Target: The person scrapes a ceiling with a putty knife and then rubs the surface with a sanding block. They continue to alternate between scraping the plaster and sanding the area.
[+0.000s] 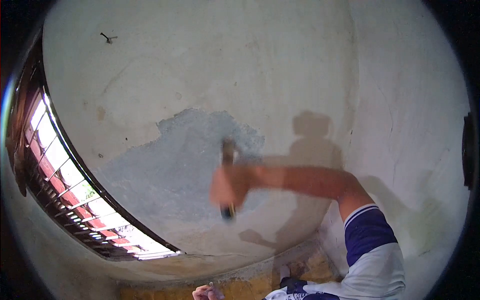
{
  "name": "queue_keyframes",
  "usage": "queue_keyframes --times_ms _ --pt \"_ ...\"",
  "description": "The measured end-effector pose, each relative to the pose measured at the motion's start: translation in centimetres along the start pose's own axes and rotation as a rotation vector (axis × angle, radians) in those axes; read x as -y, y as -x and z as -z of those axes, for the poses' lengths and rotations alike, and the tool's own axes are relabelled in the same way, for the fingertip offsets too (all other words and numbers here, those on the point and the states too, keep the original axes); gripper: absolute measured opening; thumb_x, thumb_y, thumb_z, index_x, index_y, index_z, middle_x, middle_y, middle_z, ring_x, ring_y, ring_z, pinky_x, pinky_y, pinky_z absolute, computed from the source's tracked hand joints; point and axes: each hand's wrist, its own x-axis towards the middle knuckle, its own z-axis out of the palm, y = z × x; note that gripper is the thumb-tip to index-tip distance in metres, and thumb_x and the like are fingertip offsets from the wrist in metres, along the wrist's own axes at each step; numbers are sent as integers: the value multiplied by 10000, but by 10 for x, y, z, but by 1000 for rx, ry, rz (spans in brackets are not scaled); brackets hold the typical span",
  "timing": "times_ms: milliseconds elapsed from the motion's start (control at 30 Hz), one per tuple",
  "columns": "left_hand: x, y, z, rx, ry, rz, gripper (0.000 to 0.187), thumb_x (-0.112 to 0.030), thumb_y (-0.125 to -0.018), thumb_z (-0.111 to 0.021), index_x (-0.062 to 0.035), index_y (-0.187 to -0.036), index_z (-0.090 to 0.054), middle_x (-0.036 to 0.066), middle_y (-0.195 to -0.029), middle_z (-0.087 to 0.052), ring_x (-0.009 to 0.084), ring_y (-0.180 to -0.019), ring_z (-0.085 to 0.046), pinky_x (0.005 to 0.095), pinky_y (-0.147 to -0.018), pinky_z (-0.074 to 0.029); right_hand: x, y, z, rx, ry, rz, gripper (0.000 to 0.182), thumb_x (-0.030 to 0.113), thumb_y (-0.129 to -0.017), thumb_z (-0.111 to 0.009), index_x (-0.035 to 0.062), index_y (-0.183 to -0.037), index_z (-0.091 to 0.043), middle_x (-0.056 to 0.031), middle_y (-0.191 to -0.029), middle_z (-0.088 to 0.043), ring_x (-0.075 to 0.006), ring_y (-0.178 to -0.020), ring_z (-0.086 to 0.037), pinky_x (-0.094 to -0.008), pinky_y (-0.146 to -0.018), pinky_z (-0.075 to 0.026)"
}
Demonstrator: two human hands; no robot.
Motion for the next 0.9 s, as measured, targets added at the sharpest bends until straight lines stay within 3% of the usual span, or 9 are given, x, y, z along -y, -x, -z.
queue_keyframes --times_ms 67,167,233,400,500,667,733,800,900 --pt "-6 5 4 -12 -11 50 224 -166 -891 -659 -22 -979 -512 49 -804 -566 104 -603 -517 354 -761 -524 -34 20 -2 66 84 -145 231 233 -544 -659 145 -601 -454 17 -514 -426 -194 -456 -498 -329 -454 -413" --pt "-11 -1 -3 -43 -3 -9 209 -155 -893 -653 -26 -974 -510 49 -803 -564 100 -594 -507 373 -835 -513 2 -13 13 -238 -80 50 253 224 -529 -686 136 -603 -460 16 -516 -450 -203 -452 -512 -332 -444 -416" --pt "-12 -5 -11 -22 35 -4 195 -143 -897 -643 -30 -992 -515 44 -783 -560 99 -558 -499 387 -891 -497 11 -20 1 -219 -100 80 273 222 -510 -708 133 -611 -471 18 -528 -464 -209 -451 -515 -333 -439 -414" --pt "2 -4 1 8 -37 65 208 -147 -904 -632 -29 -1021 -506 43 -778 -555 107 -526 -503 403 -874 -499 -5 -10 0 -103 -21 -131 265 189 -535 -711 136 -607 -461 8 -550 -476 -199 -472 -521 -326 -454 -419" --pt "3 -12 -4 25 -32 -11 220 -160 -908 -630 -28 -1029 -502 43 -776 -556 112 -519 -510 372 -795 -526 43 -36 15 -173 -97 108 252 160 -550 -697 125 -611 -455 -8 -551 -498 -205 -470 -533 -327 -453 -421" --pt "-5 -6 0 28 -25 49 211 -172 -920 -614 -31 -1026 -499 38 -750 -557 116 -531 -525 332 -721 -531 -33 11 -10 -97 80 -179 235 223 -581 -715 145 -619 -497 -16 -581 -525 -189 -518 -570 -330 -476 -458" --pt "-3 -8 -3 28 -7 49 204 -171 -925 -606 -31 -1025 -497 37 -733 -555 116 -532 -524 327 -706 -528 6 -18 7 -307 -94 -17 222 188 -585 -686 143 -651 -479 -14 -594 -511 -208 -539 -561 -338 -501 -438" --pt "-3 -9 -2 18 -49 80 201 -172 -928 -603 -31 -1023 -496 36 -717 -553 114 -532 -522 321 -682 -528 19 -27 14 -233 -165 -59 228 178 -565 -701 147 -664 -498 -5 -600 -524 -205 -530 -565 -337 -496 -434" --pt "4 -5 7 37 -53 111 213 -177 -924 -612 -33 -1021 -489 33 -711 -556 111 -529 -525 349 -798 -513 -7 -11 2 -147 17 -178 233 182 -564 -707 139 -653 -497 8 -574 -502 -194 -517 -560 -333 -487 -427"
